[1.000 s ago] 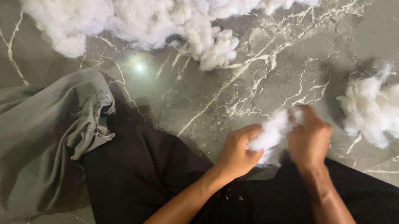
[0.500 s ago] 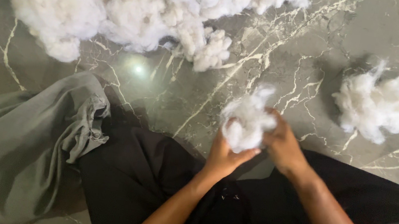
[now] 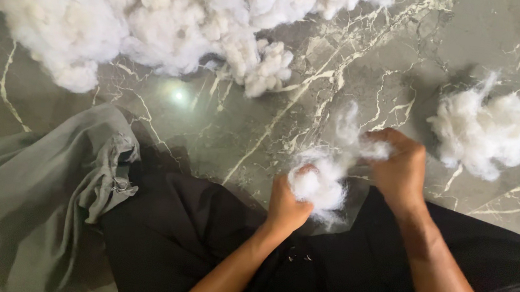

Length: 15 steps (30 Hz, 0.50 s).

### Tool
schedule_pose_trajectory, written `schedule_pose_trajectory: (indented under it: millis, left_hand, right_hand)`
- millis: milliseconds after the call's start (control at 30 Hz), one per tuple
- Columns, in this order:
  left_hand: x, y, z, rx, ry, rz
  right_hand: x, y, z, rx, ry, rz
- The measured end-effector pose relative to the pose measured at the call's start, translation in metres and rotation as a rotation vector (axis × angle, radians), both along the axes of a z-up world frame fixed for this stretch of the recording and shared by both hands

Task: The person sits on a marble floor and repeatedly pulls apart and fluffs white cotton batting by hand. They separate the cotton into smaller clumps and place them on the floor, continuing the process with new pieces from a larger pile.

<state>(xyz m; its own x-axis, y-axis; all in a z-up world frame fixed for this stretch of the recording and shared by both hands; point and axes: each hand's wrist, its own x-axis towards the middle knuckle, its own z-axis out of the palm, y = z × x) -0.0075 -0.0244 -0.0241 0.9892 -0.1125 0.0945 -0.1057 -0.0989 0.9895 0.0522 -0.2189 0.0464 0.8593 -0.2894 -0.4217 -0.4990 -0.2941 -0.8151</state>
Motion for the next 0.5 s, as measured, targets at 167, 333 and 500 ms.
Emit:
schedule_pose_trajectory:
  millis: [167, 333, 500]
  left_hand:
    - [-0.004, 0.003, 0.004, -0.011, 0.143, -0.044]
    - [-0.007, 0.011, -0.01, -0.168, 0.238, 0.047]
    - [0.003, 0.015, -0.01, -0.389, 0.543, 0.061]
  right_hand:
    - [0.004, -0.031, -0.014, 0.005, -0.336, -0.03]
    - [0.009, -0.057, -0.013, -0.352, -0.356, -0.163]
    - [0.001, -0.035, -0.003, 0.224, -0.246, -0.01]
